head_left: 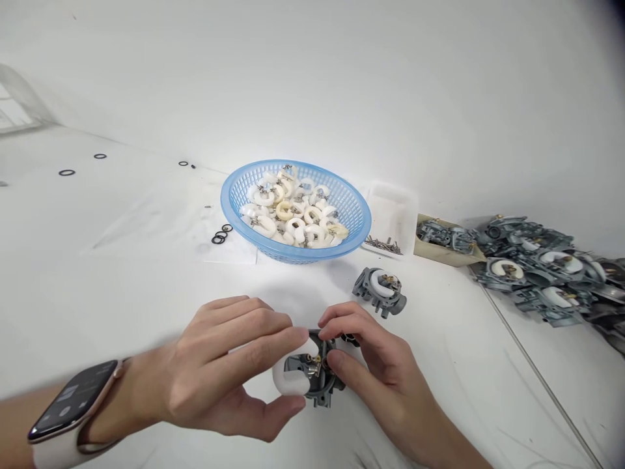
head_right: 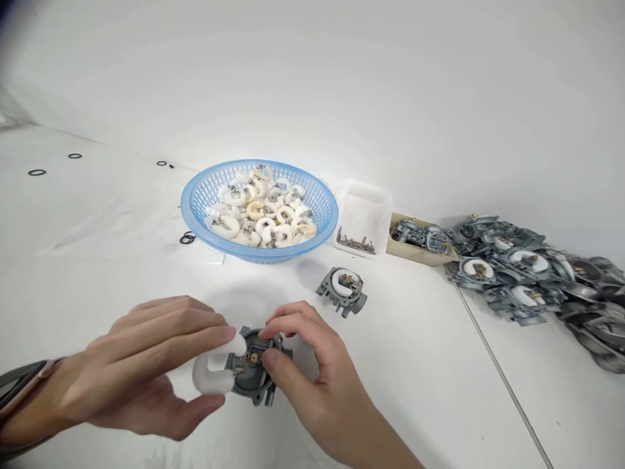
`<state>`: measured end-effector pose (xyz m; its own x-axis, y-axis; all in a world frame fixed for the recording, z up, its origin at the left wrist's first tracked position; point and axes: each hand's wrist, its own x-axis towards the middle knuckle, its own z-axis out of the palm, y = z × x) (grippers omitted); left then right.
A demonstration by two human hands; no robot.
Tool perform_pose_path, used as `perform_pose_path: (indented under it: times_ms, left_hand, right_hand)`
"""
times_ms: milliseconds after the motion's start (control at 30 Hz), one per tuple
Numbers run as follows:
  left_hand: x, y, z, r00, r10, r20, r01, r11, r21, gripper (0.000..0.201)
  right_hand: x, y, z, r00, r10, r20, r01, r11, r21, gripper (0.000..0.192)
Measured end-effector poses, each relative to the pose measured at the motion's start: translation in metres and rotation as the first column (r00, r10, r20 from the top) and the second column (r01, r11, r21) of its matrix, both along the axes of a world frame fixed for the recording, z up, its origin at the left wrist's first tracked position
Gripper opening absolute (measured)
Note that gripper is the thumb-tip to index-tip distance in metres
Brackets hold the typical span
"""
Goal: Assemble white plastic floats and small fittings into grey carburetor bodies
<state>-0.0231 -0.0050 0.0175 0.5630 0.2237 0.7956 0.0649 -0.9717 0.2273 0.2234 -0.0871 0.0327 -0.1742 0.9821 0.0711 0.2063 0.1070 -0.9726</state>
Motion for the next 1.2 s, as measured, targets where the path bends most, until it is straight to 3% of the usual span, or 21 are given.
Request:
perform_pose_path:
  times_ms: [200,367,633,1200]
  left_hand:
    - [0.0023,0.0017,0.0033,1.0,-0.003,0.018,0.003,1.0,0.012,0.035]
    - [0.0028,0.0007,0.0031,0.999,-0.019,0.027,0.019,1.0,0.005,0.034]
    - [0.0026,0.0032,-0.0008,0.999,-0.028,0.04,0.027,1.0,0.011,0.033]
    - [0.0026,0.002,-0.0009,0.999,-0.026,0.039,0.025,1.0,0.014,0.036]
  right_hand:
    - [-0.0011,-0.0012,0.0032,1.0,0.015,0.005,-0.015,0.998,-0.062,0.007]
    - [0.0006,-0.0019,0.0058,1.0,0.019,0.025,-0.018,1.0,-0.017,0.013]
    - [0.0035,0.0019,0.0015,0.997,-0.01,0.071,0.013,0.999,-0.034,0.013]
    - [0.0003,-0.003,0.0057,0.998,0.049,0.03,-0.045,0.994,-0.103,0.018]
